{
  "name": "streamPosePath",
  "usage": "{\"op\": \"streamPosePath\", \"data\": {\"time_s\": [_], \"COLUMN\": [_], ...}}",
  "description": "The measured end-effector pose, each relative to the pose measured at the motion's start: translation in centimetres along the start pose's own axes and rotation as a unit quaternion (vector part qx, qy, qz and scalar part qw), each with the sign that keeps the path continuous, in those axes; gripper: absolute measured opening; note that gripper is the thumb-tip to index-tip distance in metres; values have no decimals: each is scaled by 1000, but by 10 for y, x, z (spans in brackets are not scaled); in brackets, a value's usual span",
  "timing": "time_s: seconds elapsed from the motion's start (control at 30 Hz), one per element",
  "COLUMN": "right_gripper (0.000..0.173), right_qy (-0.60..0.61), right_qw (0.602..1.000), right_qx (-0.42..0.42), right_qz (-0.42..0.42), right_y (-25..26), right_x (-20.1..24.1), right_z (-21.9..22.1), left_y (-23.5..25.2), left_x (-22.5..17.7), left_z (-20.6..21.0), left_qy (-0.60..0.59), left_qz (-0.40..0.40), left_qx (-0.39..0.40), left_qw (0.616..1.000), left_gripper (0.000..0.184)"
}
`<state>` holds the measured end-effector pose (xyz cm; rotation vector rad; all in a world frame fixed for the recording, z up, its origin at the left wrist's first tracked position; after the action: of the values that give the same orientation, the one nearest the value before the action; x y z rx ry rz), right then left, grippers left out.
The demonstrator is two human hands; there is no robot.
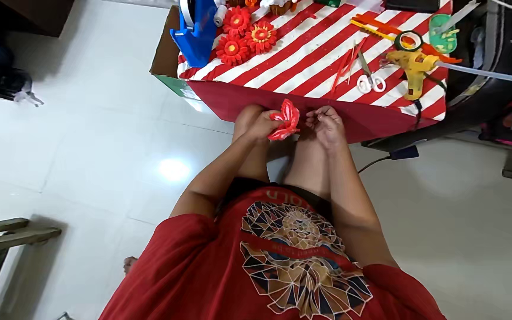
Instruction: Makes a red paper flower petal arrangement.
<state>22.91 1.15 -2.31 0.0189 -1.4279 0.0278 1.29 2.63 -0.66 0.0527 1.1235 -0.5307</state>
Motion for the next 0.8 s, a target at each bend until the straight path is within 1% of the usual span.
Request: {"op": "streamPosePath", "data": {"time_s": [0.07,0.13,0.27,0.33,0.37,0.43,0.47,0.5,0.53,0.6,0.67,0.73,0.8], "right_gripper": [21,17,12,16,16,6,21,31,32,23,21,28,28], "right_qy": [-34,-91,-206,-240,-252,-261,-263,-266,-272,-286,-297,-285,-295], "right_qw": [999,995,976,968,964,957,954,951,948,940,936,938,933], "right_qx": [-1,-5,-13,-30,-44,-61,-60,-67,-81,-98,-65,-27,-38], "right_qz": [-12,-27,-62,-66,-74,-112,-130,-142,-146,-159,-175,-195,-201], "right_y": [0,-2,-6,-7,-8,-12,-14,-17,-21,-33,-45,-47,-48], "right_x": [0,4,5,5,5,8,12,17,26,49,67,66,62], "right_z": [4,8,12,14,14,15,15,17,20,32,48,60,67], "left_y": [-8,-14,-20,-21,-21,-20,-18,-18,-17,-16,-17,-16,-15], "left_x": [-2,-5,-11,-14,-15,-17,-17,-18,-19,-21,-21,-21,-21], "left_z": [3,7,18,20,20,19,18,19,20,22,26,30,33], "left_qy": [-120,-190,-256,-270,-265,-236,-220,-194,-160,-107,-80,-60,-41], "left_qz": [-39,-77,-122,-118,-108,-67,-41,-15,7,45,57,70,88], "left_qx": [9,24,20,23,26,9,-21,-60,-98,-151,-167,-167,-168], "left_qw": [992,978,959,955,958,969,975,979,982,982,981,982,981], "left_gripper": [19,22,28,28,27,24,22,19,16,12,11,9,6]}}
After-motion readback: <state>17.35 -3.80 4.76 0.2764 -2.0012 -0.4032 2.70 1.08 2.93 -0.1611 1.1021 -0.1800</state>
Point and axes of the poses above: each hand's wrist, its own y-axis towards the middle knuckle, its own z-axis out of the palm, x = y × z, the point moved 3 cm from there along y, towards the middle knuckle, and after that the axes turned 13 degrees about -y, right-handed, at the moved point
